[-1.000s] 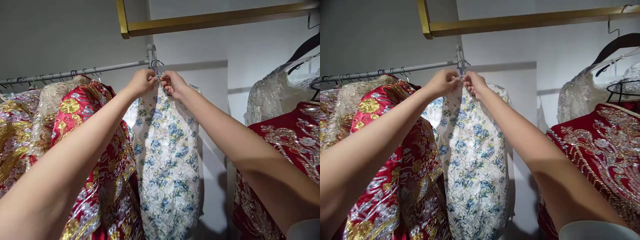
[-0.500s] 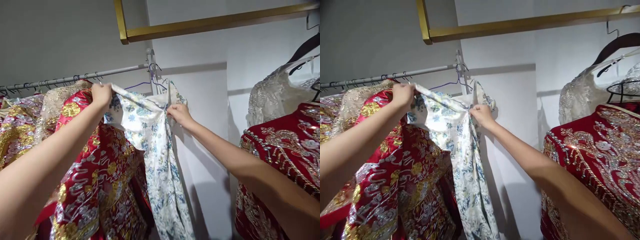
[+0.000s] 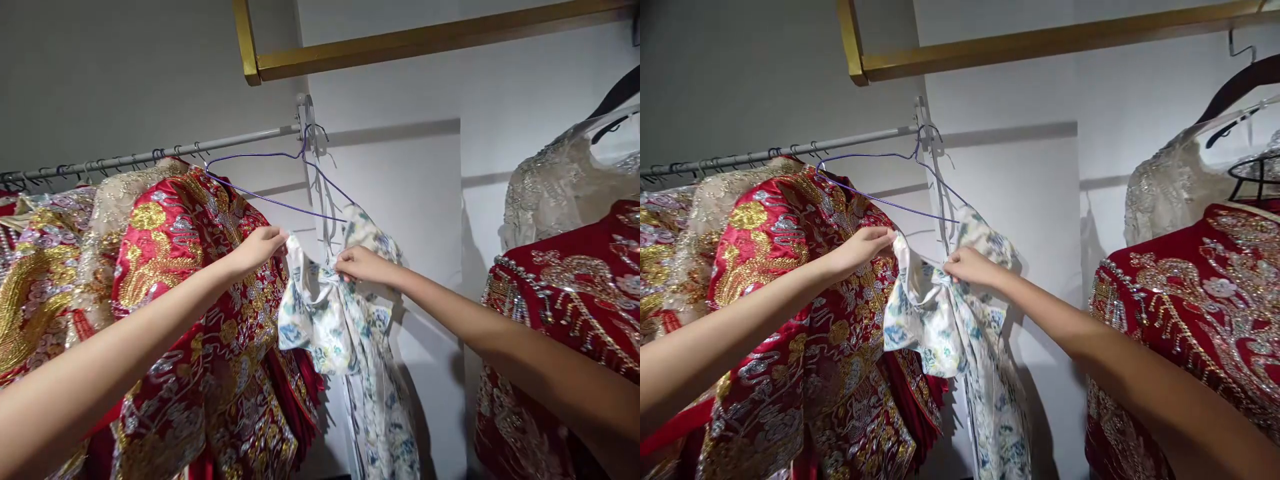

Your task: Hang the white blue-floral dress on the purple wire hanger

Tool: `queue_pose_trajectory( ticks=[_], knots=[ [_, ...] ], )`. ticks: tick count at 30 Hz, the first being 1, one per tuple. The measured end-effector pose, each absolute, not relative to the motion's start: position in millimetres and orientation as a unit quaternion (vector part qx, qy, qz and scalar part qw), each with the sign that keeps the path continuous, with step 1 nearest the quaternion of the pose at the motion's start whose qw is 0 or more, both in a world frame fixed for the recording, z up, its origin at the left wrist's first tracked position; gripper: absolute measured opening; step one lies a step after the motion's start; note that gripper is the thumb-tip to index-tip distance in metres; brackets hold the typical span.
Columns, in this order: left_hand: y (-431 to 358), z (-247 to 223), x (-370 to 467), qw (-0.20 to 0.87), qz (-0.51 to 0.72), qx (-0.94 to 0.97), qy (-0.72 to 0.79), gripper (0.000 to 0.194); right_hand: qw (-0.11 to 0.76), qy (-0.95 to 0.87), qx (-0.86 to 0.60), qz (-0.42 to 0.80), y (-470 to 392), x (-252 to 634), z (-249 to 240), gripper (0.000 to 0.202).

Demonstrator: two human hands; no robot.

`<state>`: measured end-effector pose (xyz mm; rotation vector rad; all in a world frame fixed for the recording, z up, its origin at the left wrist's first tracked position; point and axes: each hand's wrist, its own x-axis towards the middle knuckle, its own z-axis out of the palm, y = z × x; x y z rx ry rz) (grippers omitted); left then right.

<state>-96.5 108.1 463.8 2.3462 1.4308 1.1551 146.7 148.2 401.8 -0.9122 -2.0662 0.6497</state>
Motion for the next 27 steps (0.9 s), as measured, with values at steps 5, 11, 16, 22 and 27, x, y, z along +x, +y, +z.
queue_pose_trajectory(
  ticks=[5, 11, 16, 22, 27],
  knots=[
    [110, 457, -46, 0.077, 0.438, 0.834, 0.327, 0.03, 0.374, -0.765, -0.193, 0.488, 126, 135, 405, 0.056],
    [98, 439, -35, 0.301, 0.379, 0.825, 0.291, 0.041, 0.393, -0.702, -0.165, 0.57, 105, 138, 421, 0.019],
    [79, 399, -52, 0.441, 0.068, 0.833, 0.326, 0.051, 0.487, -0.792, -0.231, 0.285, 104, 163, 435, 0.005],
    [83, 401, -93, 0.365, -0.03, 0.839, 0.403, 0.062, 0.543, -0.802, -0.247, 0.014, 142, 179, 460, 0.03],
    [97, 451, -130, 0.083, -0.013, 0.778, 0.623, 0.062, 0.535, -0.764, -0.356, -0.059, 197, 175, 472, 0.014]
  ],
)
